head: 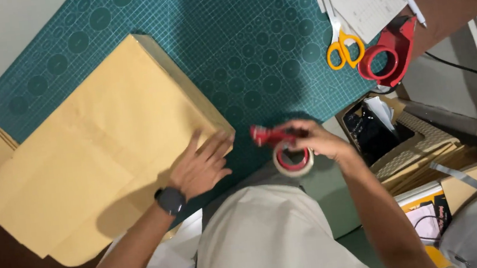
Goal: The person seals a large yellow envelope by folding the flap and applying clear tape using a handheld tape dispenser, then writes on the front of the envelope with a marker.
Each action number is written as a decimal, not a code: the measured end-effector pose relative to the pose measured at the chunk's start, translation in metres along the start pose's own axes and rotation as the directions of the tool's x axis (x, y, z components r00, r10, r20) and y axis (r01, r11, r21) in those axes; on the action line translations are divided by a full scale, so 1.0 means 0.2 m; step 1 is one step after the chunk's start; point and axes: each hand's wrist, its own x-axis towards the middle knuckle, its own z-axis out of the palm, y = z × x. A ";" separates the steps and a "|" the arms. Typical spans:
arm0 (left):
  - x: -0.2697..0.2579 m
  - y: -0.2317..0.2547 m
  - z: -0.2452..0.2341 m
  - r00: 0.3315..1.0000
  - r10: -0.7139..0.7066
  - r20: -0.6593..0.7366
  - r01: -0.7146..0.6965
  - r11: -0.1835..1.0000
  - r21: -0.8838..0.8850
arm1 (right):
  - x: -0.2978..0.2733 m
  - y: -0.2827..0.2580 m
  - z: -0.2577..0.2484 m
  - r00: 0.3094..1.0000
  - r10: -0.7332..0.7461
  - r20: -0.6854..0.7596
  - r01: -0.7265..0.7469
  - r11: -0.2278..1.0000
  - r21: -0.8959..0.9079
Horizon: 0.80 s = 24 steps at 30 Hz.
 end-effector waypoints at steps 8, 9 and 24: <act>-0.20 0.21 -0.26 0.940 -0.333 0.075 0.340 0.933 -0.116 | 0.62 -0.13 0.27 0.775 -0.513 -0.368 0.569 0.820 0.055; -0.19 0.23 -0.32 0.937 -0.341 0.071 0.348 0.931 -0.107 | 0.78 -0.23 0.28 0.776 -0.520 -0.357 0.573 0.818 0.054; -0.68 -0.66 -0.53 0.495 -0.824 -0.274 0.850 0.524 -0.040 | 0.65 -0.25 0.28 0.686 -0.611 -0.395 0.626 0.773 -0.108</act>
